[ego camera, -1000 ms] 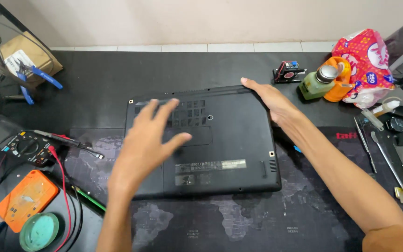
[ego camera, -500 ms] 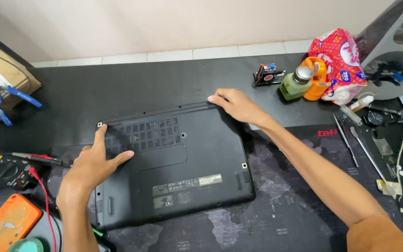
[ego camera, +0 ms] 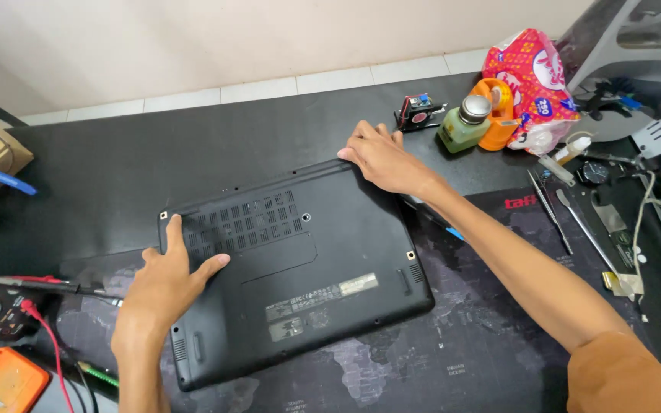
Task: The person works on a laptop placed upside down on a repair mat. They remove the back cover panels, use a screwdriver to unscrew internal components, detach a ribbon cable, and pull the optical drive out of the laptop chassis, setting it on the bench.
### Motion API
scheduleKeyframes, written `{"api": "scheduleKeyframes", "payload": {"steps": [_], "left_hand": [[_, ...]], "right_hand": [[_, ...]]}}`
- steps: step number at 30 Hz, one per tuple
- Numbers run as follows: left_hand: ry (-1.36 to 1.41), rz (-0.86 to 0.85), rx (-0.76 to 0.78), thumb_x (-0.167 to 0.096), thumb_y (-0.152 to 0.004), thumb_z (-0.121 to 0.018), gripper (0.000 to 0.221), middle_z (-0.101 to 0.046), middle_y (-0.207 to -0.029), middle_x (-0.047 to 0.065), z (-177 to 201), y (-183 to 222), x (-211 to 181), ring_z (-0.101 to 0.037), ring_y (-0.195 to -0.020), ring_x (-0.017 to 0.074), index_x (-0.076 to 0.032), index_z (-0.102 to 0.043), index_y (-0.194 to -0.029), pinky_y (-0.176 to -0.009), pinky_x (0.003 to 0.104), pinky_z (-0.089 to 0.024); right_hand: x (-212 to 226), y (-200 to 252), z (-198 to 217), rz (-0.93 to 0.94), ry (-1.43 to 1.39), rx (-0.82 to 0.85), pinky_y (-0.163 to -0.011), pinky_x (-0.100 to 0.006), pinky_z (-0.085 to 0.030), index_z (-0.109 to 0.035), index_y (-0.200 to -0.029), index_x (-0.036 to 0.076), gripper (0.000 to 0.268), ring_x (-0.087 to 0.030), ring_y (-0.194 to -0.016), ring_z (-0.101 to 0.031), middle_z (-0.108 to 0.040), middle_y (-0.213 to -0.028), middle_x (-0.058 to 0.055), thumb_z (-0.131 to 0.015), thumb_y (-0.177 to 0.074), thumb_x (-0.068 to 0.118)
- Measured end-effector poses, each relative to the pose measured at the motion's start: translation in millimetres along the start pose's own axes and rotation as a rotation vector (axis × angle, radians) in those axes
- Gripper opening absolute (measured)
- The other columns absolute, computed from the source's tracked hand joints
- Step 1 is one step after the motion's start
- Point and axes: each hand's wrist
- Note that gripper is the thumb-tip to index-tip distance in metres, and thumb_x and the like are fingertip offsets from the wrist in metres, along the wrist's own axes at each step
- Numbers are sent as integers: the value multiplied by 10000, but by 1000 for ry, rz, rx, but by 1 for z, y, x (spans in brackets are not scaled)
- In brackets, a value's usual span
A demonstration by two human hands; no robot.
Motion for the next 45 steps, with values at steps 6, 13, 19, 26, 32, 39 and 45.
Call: {"api": "scheduleKeyframes", "payload": {"steps": [6,13,19,26,32,39,45], "left_hand": [[-64,-22,21,-671,-861,-601,1014,-524,-1299,382,-11,15,-43,-639,-1076,571,-240,-150,-1661,-903,577,-551],[-295,-159,-210,-654,-874,-596,851,-557,-1229,322,-23,34,-68,-644,-1046,484,-187,-413,-1562,-793,540,-579],[81,-795,-347,-380,-840,-717,623,-572,-1290,238,-35,58,-111,-572,-1132,441,-127,-569,-1389,-983,509,-464],[88,-977,-286,-320,-880,-690,528,-565,-1319,230,-47,60,-115,-524,-1234,420,-107,-581,-1351,-1065,508,-396],[183,-736,10,-315,-896,-658,598,-605,-1328,61,-5,72,-108,-585,-1202,324,-219,-539,-1474,-976,425,-473],[248,-695,-47,-317,-908,-664,546,-615,-1301,75,12,66,-76,-600,-1141,349,-195,-536,-1425,-955,443,-483],[293,-723,-48,-305,-923,-662,526,-623,-1255,97,12,63,-75,-615,-1089,359,-180,-547,-1421,-948,449,-487]], "right_hand": [[-21,31,19,-41,-100,-91,-867,-436,-362,-608,-1053,73,213,-255,-1021,-568,-588,-1004,-81,-576,-1060,284],[-20,97,92,71,-118,-149,-901,-466,-454,-579,-1202,73,233,-321,-1057,-632,-638,-1154,-131,-640,-1003,176],[-27,203,158,-417,118,-177,-789,-438,-530,-644,-1102,20,171,-338,-904,-673,-658,-980,-147,-656,-940,72],[-70,275,141,-625,98,-144,-753,-414,-559,-619,-1148,33,255,-312,-853,-715,-665,-954,-155,-671,-899,55],[-96,283,132,-725,-43,-61,-782,-399,-588,-599,-1229,36,365,-288,-862,-765,-760,-950,-179,-695,-878,66],[-125,280,120,-812,163,36,-871,-411,-603,-668,-1261,22,498,-311,-954,-773,-777,-1026,-199,-819,-801,140],[-121,267,119,-763,317,-13,-711,-362,-574,-696,-1246,-6,374,-272,-782,-733,-731,-889,-177,-798,-891,56]]}}
Point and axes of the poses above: each hand's wrist, its own y-axis away from the middle knuckle, its own z-axis out of the back of the hand, x = y × z
